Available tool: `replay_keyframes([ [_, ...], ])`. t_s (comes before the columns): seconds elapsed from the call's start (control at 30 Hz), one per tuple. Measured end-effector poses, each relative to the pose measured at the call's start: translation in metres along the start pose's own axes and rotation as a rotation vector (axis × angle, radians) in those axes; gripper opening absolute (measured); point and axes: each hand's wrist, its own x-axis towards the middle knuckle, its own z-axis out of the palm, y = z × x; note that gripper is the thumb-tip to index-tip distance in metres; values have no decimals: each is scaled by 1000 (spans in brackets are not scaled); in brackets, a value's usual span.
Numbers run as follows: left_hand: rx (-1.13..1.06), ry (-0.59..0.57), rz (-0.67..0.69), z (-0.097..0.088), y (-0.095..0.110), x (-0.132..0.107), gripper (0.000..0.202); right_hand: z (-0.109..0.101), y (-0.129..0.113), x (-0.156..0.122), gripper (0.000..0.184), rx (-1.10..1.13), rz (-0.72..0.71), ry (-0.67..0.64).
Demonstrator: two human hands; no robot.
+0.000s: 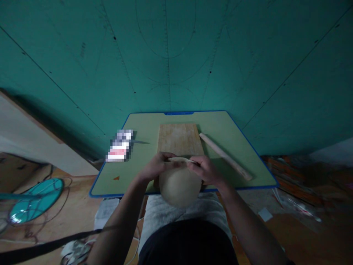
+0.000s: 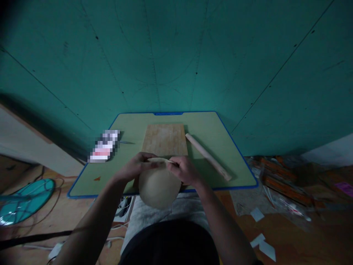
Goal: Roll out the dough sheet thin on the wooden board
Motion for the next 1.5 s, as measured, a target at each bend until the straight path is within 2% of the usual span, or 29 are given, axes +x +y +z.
replay_keyframes([
  [0.1, 44, -49, -8, 0, -1, 2, 34, 1, -3, -1, 39, -10, 17, 1],
  [0.37, -96, 89, -3, 5, 0, -4, 29, -1, -7, -1, 36, 43, 57, 1],
  [0.63, 31, -69, 5, 2, -1, 3, 30, 1, -5, -2, 35, -27, 28, 6],
  [0.87, -93, 28, -6, 5, -5, 0, 32, 0, -9, -1, 37, 38, 72, 8],
  [1.2, 73, -33, 43, 3, 0, 2, 34, -1, -5, -2, 37, 6, 25, -7],
  [1.5, -97, 34, -9, 7, 0, -2, 35, 1, -5, 0, 39, 56, 95, 15],
])
